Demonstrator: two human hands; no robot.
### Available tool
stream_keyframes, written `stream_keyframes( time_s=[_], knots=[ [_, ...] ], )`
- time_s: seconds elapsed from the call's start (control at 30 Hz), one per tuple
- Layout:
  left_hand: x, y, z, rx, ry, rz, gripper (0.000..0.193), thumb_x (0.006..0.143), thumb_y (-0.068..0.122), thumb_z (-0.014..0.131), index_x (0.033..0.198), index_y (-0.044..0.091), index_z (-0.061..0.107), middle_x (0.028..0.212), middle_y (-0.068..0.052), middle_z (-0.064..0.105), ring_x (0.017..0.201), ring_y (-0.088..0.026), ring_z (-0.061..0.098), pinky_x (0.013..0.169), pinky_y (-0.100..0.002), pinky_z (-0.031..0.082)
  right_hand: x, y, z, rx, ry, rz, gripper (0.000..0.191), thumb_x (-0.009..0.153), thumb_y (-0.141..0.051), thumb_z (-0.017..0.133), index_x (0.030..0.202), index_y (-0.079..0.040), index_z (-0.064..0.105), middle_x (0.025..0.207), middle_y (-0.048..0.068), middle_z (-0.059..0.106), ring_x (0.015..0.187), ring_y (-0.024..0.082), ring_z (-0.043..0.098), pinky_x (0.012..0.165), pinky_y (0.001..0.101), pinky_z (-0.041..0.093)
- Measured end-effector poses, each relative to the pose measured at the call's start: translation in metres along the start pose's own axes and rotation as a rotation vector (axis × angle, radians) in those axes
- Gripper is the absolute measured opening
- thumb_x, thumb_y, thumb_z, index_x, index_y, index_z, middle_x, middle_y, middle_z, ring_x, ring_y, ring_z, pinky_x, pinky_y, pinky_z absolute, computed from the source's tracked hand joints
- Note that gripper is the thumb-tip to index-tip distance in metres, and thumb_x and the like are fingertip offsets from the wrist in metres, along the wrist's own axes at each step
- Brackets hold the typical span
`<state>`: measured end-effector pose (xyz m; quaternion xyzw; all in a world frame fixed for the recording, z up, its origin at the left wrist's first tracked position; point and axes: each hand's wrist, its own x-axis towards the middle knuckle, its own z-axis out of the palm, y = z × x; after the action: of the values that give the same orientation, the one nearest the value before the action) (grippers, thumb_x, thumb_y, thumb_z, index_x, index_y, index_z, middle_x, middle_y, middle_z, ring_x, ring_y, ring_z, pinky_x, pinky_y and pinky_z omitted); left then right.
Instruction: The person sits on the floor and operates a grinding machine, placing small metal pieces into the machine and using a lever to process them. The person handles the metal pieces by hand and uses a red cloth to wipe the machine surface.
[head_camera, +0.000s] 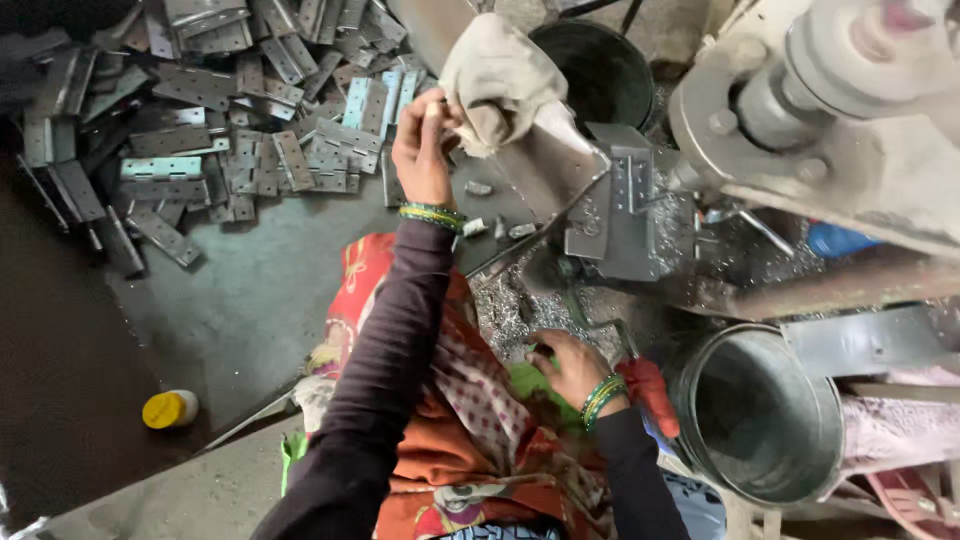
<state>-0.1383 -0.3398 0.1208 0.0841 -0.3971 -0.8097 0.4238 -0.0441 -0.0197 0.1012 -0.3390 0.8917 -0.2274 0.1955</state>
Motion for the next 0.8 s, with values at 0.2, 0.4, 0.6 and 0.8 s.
stream_keyframes(
  time_s=[0.2, 0.4, 0.6, 0.8],
  knots=[
    [0.005, -0.047, -0.036, -0.134, 0.397, -0.331, 0.019, 0.1, 0.022, 0.061, 0.116, 0.014, 0.066, 0.086, 0.004, 0.065, 0.07, -0.006, 0.057, 0.062, -0.024, 0.047, 0.1, -0.03, -0.012, -0.142, 0.212, -0.161, 0.026, 0.089, -0.02, 0.072, 0.114, -0.01, 0.07, 0.113, 0.013, 0.073, 0.103, 0.033, 0.069, 0.089, 0.0426, 0.056],
    [0.016, -0.069, -0.037, -0.1, 0.377, -0.435, 0.019, 0.1, 0.019, 0.06, 0.117, 0.013, 0.066, 0.09, 0.003, 0.067, 0.073, -0.006, 0.058, 0.064, -0.024, 0.048, 0.209, -0.033, 0.013, -0.281, 0.299, -0.289, 0.03, 0.083, -0.005, 0.067, 0.113, -0.011, 0.07, 0.119, 0.008, 0.069, 0.111, 0.032, 0.061, 0.096, 0.0446, 0.051],
    [0.013, -0.073, -0.033, -0.068, 0.255, -0.431, 0.022, 0.098, 0.013, 0.061, 0.119, 0.01, 0.066, 0.093, 0.001, 0.069, 0.075, -0.004, 0.058, 0.064, -0.024, 0.05, 0.237, -0.034, 0.014, -0.271, 0.162, -0.209, 0.036, 0.079, -0.001, 0.072, 0.113, -0.01, 0.069, 0.116, 0.009, 0.069, 0.113, 0.032, 0.06, 0.096, 0.0422, 0.05],
    [0.0, -0.051, -0.011, 0.033, -0.066, -0.45, 0.024, 0.103, 0.016, 0.062, 0.124, 0.005, 0.066, 0.098, -0.001, 0.068, 0.081, -0.007, 0.059, 0.073, -0.022, 0.049, 0.155, -0.038, -0.016, 0.827, 0.291, 0.212, 0.036, 0.086, -0.006, 0.077, 0.119, -0.008, 0.064, 0.107, 0.003, 0.073, 0.099, 0.015, 0.069, 0.089, 0.0296, 0.056]
  ],
)
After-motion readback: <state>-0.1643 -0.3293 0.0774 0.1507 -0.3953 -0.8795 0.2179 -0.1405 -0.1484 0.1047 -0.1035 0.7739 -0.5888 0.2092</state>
